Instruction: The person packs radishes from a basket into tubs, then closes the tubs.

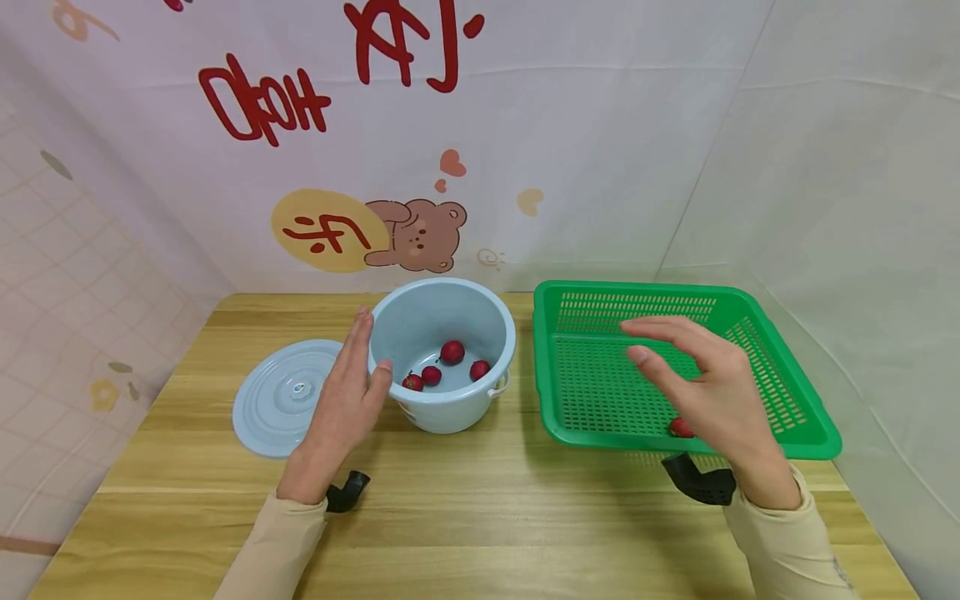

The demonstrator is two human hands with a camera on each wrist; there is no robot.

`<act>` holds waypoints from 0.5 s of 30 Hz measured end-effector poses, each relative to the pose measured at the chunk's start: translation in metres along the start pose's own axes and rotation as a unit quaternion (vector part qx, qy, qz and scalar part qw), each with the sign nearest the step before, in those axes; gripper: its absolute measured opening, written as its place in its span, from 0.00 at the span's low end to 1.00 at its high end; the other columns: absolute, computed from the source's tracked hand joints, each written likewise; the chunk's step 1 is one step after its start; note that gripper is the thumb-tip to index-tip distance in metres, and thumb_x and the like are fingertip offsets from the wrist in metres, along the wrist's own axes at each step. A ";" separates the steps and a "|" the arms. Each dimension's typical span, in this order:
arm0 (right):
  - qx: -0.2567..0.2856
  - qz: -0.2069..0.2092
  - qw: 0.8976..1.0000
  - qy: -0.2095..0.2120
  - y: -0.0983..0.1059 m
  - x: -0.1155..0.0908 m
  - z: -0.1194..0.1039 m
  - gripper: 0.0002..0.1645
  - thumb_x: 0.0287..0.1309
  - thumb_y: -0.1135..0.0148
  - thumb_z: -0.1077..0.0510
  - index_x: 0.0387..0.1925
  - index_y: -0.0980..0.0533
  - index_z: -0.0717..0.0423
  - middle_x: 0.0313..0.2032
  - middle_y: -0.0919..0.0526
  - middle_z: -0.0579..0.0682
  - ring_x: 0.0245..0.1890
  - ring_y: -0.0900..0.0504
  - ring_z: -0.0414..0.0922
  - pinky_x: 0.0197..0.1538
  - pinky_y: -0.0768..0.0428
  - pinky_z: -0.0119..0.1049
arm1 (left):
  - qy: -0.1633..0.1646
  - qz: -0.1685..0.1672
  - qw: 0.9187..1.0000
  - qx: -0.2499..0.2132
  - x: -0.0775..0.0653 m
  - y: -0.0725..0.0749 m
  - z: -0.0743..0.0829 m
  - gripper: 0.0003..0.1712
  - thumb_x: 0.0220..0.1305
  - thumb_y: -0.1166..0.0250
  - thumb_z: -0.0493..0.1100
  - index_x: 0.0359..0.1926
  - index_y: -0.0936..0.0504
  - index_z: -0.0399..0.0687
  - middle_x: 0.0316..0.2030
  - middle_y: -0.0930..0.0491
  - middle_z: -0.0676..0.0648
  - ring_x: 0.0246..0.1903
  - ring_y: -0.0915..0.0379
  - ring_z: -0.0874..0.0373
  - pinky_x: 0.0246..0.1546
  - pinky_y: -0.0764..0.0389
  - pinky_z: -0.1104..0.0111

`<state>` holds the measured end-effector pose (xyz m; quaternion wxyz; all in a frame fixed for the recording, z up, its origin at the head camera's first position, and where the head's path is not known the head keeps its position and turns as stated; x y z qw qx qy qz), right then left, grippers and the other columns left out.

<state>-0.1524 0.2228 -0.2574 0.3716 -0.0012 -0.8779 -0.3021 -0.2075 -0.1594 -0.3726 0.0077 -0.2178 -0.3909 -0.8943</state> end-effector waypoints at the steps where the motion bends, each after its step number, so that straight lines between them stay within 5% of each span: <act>1: -0.004 -0.001 1.000 -0.008 0.002 -0.001 0.002 0.23 0.56 0.29 0.73 0.52 0.14 0.55 0.51 0.12 0.49 0.56 0.18 0.35 0.57 0.26 0.24 | -0.002 0.001 1.000 0.000 0.000 0.000 0.000 0.40 0.80 0.52 0.52 0.82 0.51 0.39 0.82 0.53 0.42 0.79 0.54 0.43 0.74 0.44 0.41; 5: -0.019 -0.010 0.999 -0.045 0.011 -0.008 0.012 0.22 0.60 0.31 0.72 0.55 0.14 0.54 0.53 0.13 0.48 0.56 0.20 0.34 0.51 0.26 0.20 | -0.001 0.002 1.000 -0.001 -0.001 0.000 0.000 0.40 0.80 0.52 0.52 0.82 0.51 0.40 0.82 0.53 0.42 0.79 0.54 0.43 0.74 0.44 0.41; 15: -0.020 -0.019 0.996 -0.087 0.033 -0.020 0.033 0.22 0.63 0.33 0.72 0.56 0.15 0.55 0.54 0.14 0.48 0.57 0.21 0.34 0.58 0.29 0.20 | 0.003 -0.001 1.000 -0.004 -0.001 -0.001 -0.002 0.40 0.80 0.52 0.53 0.83 0.52 0.42 0.82 0.53 0.44 0.79 0.54 0.44 0.74 0.44 0.41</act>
Point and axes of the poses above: each hand's wrist, its own x-axis towards the middle knuckle, its own y-axis out of the back of the hand, z = x × y, the point moved 8 cm from there along x, towards the middle knuckle
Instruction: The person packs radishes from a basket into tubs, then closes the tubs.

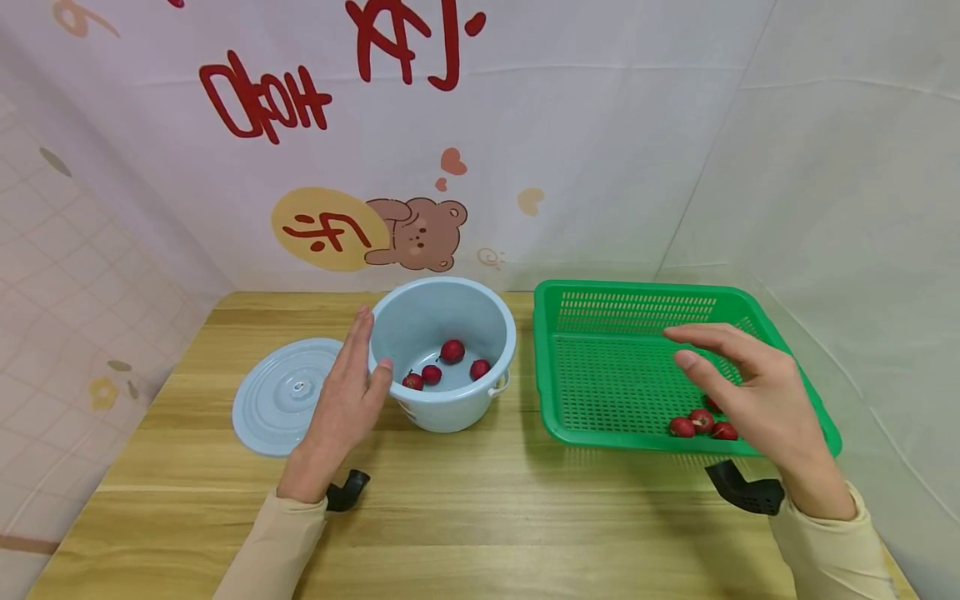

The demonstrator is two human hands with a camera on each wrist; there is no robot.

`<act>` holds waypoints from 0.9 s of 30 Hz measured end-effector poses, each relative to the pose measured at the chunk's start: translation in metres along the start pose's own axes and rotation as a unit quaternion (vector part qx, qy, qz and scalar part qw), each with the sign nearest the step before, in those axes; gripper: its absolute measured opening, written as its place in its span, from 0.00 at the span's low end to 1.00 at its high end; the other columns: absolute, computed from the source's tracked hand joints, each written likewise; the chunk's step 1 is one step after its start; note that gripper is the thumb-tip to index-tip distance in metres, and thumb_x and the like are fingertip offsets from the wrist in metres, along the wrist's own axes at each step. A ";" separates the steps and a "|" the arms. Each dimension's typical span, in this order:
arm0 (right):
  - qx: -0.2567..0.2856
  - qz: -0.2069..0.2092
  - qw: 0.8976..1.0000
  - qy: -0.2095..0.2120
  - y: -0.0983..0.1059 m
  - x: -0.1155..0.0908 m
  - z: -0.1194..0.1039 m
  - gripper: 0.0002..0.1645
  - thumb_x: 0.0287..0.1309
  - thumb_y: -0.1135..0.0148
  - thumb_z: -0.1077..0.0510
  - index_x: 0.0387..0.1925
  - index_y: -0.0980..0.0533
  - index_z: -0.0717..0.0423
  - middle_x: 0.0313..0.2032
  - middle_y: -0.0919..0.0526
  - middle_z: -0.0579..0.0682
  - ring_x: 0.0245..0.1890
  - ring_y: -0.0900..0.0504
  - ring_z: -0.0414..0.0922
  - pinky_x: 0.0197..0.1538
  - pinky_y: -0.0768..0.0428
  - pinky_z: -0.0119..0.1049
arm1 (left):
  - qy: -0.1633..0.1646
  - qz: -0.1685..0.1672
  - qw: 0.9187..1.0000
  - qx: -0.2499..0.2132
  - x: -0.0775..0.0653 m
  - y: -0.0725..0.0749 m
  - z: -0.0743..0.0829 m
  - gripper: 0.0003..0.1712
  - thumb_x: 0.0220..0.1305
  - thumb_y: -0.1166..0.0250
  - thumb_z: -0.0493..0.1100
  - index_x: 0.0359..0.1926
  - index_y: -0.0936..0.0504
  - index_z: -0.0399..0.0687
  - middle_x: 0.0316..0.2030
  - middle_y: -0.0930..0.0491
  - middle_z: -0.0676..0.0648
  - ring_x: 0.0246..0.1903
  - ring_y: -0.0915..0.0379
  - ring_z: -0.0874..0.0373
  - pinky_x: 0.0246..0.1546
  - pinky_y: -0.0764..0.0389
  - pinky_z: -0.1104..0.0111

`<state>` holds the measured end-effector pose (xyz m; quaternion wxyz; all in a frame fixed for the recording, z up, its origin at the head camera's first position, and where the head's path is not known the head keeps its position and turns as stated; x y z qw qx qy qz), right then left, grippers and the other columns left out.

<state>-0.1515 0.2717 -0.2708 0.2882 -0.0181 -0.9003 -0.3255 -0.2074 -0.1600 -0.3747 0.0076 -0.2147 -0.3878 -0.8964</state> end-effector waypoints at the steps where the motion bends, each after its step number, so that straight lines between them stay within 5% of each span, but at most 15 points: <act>1: 0.003 -0.001 1.000 -0.003 0.002 -0.001 0.003 0.22 0.63 0.34 0.72 0.57 0.15 0.56 0.54 0.14 0.48 0.57 0.21 0.34 0.58 0.29 0.19 | 0.000 0.000 1.000 -0.001 0.000 0.000 0.000 0.40 0.80 0.52 0.53 0.83 0.52 0.42 0.82 0.54 0.44 0.80 0.54 0.44 0.74 0.44 0.41; 27: -0.066 -0.059 0.988 -0.126 0.031 -0.027 0.090 0.17 0.72 0.36 0.57 0.60 0.17 0.47 0.56 0.19 0.28 0.55 0.25 0.25 0.50 0.34 0.14 | -0.001 0.003 1.000 0.000 -0.002 -0.002 0.000 0.40 0.79 0.51 0.50 0.83 0.52 0.41 0.82 0.53 0.42 0.79 0.54 0.44 0.74 0.44 0.41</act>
Point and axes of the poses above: each hand's wrist, its own x-axis towards the middle knuckle, its own y-axis out of the back of the hand, z = x × y, the point moved 8 cm from there along x, towards the middle knuckle
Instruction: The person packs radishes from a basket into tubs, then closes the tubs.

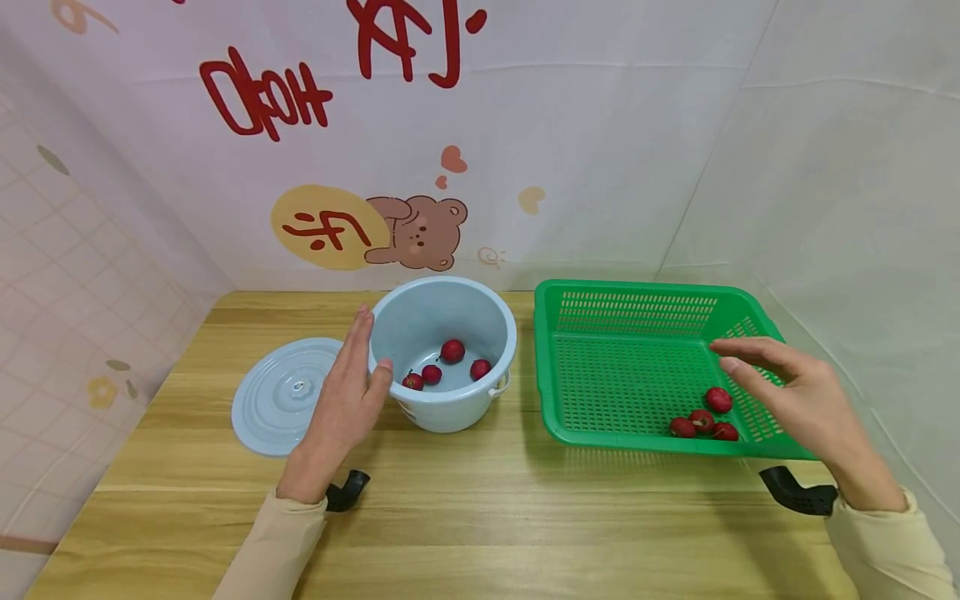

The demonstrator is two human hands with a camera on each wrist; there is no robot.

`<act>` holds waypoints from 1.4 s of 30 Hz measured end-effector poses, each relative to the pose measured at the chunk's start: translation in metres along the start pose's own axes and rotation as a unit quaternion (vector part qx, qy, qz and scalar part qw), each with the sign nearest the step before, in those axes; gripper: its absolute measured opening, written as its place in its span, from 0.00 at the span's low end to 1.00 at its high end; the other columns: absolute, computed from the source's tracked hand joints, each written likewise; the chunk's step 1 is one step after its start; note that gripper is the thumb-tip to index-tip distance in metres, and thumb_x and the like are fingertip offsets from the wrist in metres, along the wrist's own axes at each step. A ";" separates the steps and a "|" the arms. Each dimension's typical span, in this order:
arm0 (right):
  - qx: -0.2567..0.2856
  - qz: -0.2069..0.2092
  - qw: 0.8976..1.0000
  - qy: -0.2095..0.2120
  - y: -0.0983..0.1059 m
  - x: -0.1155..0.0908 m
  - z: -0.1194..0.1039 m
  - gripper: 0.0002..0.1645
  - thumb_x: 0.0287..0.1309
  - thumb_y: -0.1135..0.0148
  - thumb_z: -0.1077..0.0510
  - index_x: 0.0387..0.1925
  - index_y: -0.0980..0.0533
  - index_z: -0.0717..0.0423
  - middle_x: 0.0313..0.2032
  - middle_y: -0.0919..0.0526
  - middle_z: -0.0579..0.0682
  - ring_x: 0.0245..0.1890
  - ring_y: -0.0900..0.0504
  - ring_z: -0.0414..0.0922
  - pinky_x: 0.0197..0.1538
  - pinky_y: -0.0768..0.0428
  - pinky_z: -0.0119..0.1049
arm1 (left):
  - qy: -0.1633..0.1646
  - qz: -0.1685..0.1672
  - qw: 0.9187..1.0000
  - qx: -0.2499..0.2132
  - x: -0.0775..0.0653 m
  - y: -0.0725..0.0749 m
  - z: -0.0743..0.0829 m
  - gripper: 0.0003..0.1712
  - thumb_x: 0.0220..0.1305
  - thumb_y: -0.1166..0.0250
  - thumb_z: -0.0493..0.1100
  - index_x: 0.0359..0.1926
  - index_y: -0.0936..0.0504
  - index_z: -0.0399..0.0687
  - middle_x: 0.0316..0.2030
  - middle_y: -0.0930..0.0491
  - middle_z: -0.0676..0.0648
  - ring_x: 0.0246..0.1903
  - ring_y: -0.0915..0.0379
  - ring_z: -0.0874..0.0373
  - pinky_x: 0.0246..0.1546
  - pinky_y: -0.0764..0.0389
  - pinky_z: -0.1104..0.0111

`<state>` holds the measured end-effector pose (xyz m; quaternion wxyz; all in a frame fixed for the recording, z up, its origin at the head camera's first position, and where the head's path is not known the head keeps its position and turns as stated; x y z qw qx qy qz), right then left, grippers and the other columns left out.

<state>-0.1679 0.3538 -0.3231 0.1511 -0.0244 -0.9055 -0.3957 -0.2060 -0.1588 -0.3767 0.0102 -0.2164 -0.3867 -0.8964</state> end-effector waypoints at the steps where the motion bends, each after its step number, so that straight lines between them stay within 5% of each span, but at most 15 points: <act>1: -0.001 -0.003 1.000 -0.004 0.000 0.000 0.004 0.18 0.72 0.36 0.56 0.60 0.17 0.47 0.55 0.19 0.28 0.55 0.25 0.26 0.50 0.34 0.14 | 0.000 0.000 1.000 0.000 0.000 0.000 0.000 0.40 0.79 0.51 0.50 0.83 0.52 0.41 0.82 0.53 0.42 0.79 0.54 0.44 0.74 0.44 0.41; 8: -0.020 -0.045 0.998 -0.026 -0.001 0.001 0.027 0.19 0.71 0.35 0.53 0.61 0.18 0.44 0.55 0.19 0.28 0.53 0.26 0.23 0.48 0.33 0.14 | 0.006 0.000 1.000 -0.003 0.000 0.001 -0.001 0.40 0.79 0.51 0.49 0.83 0.52 0.42 0.82 0.54 0.45 0.80 0.55 0.45 0.75 0.45 0.42; 20: -0.046 -0.162 0.986 0.020 -0.029 0.004 0.029 0.22 0.69 0.32 0.52 0.62 0.20 0.35 0.58 0.17 0.39 0.55 0.27 0.21 0.51 0.31 0.16 | 0.002 0.002 1.000 0.001 0.001 0.002 -0.001 0.39 0.79 0.51 0.49 0.83 0.52 0.41 0.82 0.54 0.44 0.80 0.54 0.44 0.75 0.44 0.42; 27: -0.081 -0.219 0.972 0.039 -0.047 0.005 0.029 0.23 0.68 0.32 0.47 0.63 0.20 0.32 0.57 0.16 0.36 0.57 0.27 0.26 0.52 0.22 0.32 | 0.003 -0.001 1.000 0.002 0.001 0.002 -0.001 0.40 0.79 0.51 0.48 0.83 0.52 0.41 0.82 0.55 0.45 0.80 0.55 0.45 0.75 0.45 0.42; 33: -0.060 -0.275 0.959 0.018 -0.062 0.005 0.038 0.22 0.68 0.33 0.43 0.62 0.21 0.30 0.40 0.17 0.37 0.35 0.27 0.33 0.35 0.26 0.33 | 0.003 -0.002 1.000 0.002 0.001 0.002 0.000 0.39 0.79 0.51 0.50 0.83 0.52 0.41 0.82 0.53 0.43 0.80 0.55 0.45 0.75 0.45 0.42; 36: -0.049 -0.299 0.953 0.015 -0.069 0.005 0.043 0.22 0.69 0.34 0.43 0.63 0.22 0.32 0.42 0.16 0.42 0.34 0.25 0.35 0.34 0.26 0.33 | 0.005 -0.005 1.000 0.002 0.001 0.002 -0.001 0.39 0.79 0.51 0.49 0.83 0.52 0.41 0.82 0.54 0.43 0.80 0.55 0.45 0.75 0.45 0.41; 39: -0.037 -0.317 0.947 0.012 -0.074 0.005 0.047 0.23 0.69 0.34 0.44 0.63 0.22 0.35 0.61 0.19 0.46 0.46 0.18 0.41 0.42 0.20 0.34 | 0.005 -0.005 1.000 0.003 0.001 0.002 -0.001 0.40 0.79 0.51 0.49 0.83 0.52 0.41 0.82 0.54 0.43 0.80 0.55 0.44 0.74 0.45 0.41; 42: -0.020 -0.336 0.942 0.008 -0.077 0.006 0.049 0.24 0.70 0.35 0.45 0.64 0.22 0.39 0.63 0.20 0.51 0.50 0.15 0.51 0.44 0.18 0.36 | 0.004 -0.004 1.000 0.003 0.001 0.002 0.000 0.40 0.79 0.50 0.49 0.83 0.52 0.41 0.82 0.53 0.42 0.80 0.55 0.44 0.74 0.45 0.41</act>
Point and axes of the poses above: each hand's wrist, its own x-axis towards the middle knuckle, its own y-axis out of the back of the hand, z = x × y, the point moved 8 cm from there along x, towards the middle knuckle
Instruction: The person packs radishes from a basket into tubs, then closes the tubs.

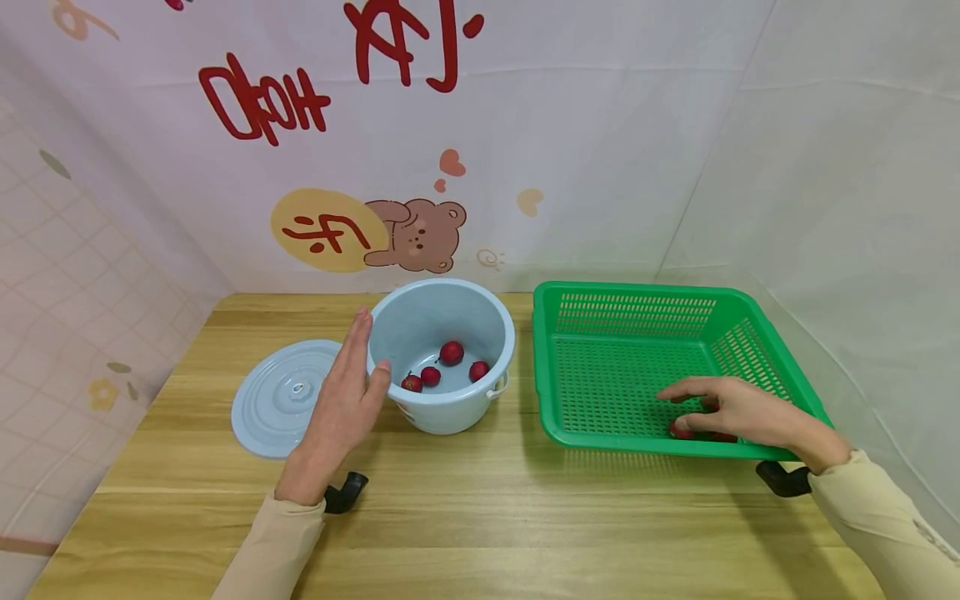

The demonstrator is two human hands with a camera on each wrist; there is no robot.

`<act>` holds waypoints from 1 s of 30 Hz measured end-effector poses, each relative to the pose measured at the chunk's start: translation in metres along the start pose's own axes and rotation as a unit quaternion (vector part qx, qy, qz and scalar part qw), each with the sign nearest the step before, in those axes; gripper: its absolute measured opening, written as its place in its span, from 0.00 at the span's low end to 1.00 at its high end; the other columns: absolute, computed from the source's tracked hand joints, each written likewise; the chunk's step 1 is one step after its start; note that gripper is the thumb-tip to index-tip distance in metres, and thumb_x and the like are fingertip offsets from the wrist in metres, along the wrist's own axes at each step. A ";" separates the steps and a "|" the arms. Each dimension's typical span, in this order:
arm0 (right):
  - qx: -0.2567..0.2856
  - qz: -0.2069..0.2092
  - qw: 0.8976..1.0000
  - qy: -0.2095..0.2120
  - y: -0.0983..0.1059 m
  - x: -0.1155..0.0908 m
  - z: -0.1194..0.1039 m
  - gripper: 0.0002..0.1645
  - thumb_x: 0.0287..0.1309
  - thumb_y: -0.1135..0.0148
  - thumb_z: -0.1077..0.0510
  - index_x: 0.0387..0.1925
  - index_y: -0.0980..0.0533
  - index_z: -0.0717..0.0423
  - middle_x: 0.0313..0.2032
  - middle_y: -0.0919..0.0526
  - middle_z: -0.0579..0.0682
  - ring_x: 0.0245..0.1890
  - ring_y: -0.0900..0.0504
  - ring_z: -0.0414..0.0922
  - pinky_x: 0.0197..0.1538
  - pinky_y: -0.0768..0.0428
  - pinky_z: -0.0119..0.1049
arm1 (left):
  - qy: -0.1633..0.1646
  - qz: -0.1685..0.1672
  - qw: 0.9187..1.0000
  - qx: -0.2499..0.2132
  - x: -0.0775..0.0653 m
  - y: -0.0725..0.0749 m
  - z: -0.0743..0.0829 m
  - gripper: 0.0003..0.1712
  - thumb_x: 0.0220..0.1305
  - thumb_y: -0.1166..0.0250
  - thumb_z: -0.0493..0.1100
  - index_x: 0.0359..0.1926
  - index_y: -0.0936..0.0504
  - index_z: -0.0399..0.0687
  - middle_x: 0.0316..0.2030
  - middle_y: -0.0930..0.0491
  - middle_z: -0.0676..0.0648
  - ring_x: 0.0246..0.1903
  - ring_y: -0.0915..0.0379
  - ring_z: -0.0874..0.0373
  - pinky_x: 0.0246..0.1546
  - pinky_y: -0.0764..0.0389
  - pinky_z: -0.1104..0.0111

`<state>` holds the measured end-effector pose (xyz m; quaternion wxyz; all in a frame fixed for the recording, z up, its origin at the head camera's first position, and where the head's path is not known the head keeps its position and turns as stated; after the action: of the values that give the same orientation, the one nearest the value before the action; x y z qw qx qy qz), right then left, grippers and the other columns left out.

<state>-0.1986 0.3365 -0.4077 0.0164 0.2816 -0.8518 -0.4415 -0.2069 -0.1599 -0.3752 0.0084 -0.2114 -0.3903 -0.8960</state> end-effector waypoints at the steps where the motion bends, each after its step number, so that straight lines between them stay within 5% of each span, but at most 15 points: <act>1: 0.001 -0.002 1.000 0.002 0.000 0.001 0.001 0.24 0.70 0.35 0.45 0.64 0.22 0.40 0.63 0.20 0.52 0.51 0.16 0.54 0.45 0.18 0.36 | 0.000 0.001 1.000 0.000 0.000 0.000 0.000 0.40 0.79 0.50 0.49 0.83 0.52 0.41 0.82 0.53 0.43 0.80 0.55 0.44 0.75 0.45 0.41; 15: -0.022 -0.038 0.999 0.001 -0.007 0.007 0.009 0.30 0.67 0.33 0.43 0.64 0.21 0.54 0.62 0.19 0.57 0.60 0.21 0.62 0.50 0.17 0.37 | 0.002 0.003 1.000 0.004 -0.001 -0.001 0.000 0.39 0.79 0.50 0.48 0.83 0.52 0.41 0.82 0.55 0.46 0.80 0.54 0.44 0.74 0.44 0.41; 30: 0.012 -0.082 0.996 0.030 -0.016 0.008 0.011 0.24 0.69 0.34 0.52 0.61 0.20 0.60 0.51 0.15 0.47 0.45 0.17 0.39 0.44 0.18 0.32 | 0.011 -0.002 1.000 0.002 0.000 -0.001 -0.001 0.40 0.79 0.52 0.50 0.83 0.53 0.42 0.83 0.55 0.47 0.80 0.55 0.45 0.74 0.45 0.41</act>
<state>-0.2015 0.3336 -0.4283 0.0024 0.3635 -0.8305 -0.4221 -0.2073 -0.1606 -0.3765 0.0111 -0.2002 -0.3927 -0.8976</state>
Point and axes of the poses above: each hand's wrist, its own x-axis towards the middle knuckle, its own y-axis out of the back of the hand, z = x × y, the point moved 8 cm from there along x, towards the middle knuckle
